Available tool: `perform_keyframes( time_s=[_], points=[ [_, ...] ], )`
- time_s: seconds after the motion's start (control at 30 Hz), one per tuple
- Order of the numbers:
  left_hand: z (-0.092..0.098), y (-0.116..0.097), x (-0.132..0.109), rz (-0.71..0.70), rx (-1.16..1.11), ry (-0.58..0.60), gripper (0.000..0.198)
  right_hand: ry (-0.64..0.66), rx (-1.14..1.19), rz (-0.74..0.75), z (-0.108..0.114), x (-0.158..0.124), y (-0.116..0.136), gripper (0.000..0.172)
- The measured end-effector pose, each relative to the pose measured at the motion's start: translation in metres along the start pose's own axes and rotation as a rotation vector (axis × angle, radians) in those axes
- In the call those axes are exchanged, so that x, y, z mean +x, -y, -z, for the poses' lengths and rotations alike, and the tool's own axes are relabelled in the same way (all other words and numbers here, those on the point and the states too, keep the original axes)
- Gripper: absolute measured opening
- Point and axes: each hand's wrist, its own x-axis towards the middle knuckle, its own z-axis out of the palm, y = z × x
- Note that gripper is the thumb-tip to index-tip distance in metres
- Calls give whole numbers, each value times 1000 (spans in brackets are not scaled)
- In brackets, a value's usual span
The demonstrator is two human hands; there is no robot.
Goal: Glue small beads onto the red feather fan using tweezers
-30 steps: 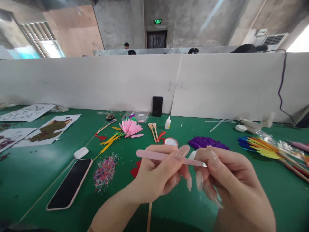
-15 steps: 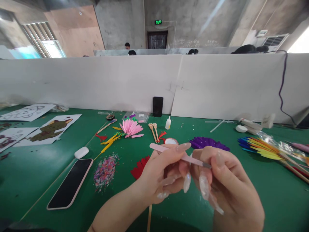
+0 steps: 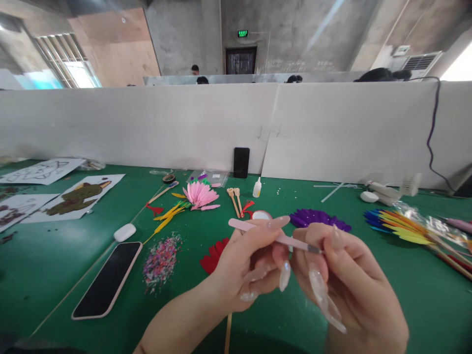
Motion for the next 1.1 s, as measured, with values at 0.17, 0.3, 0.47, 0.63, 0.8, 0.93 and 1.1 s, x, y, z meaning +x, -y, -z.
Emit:
perform_keyframes(
  time_s=[0.17, 0.3, 0.47, 0.63, 0.8, 0.93, 1.1],
  points=[
    [3, 0, 1, 26, 36, -15, 39, -11, 3, 12, 0, -1, 0, 35],
    [6, -3, 0, -44, 67, 30, 39, -5, 41, 39, 0, -2, 3, 33],
    [3, -9, -6, -256, 140, 65, 34, -55, 35, 69, 1, -1, 6, 35],
    [2, -9, -12, -320, 291, 65, 35, -106, -52, 75, 1, -2, 3, 36],
    [5, -7, -8, -274, 320, -3, 40, -239, -312, 128, -3, 0, 5, 31],
    [7, -6, -4, -226, 273, 15, 37, -284, -425, 176, -4, 2, 5, 27],
    [9, -6, -2, -230, 279, -16, 33, -348, -534, 207, -4, 2, 5, 25]
  ],
)
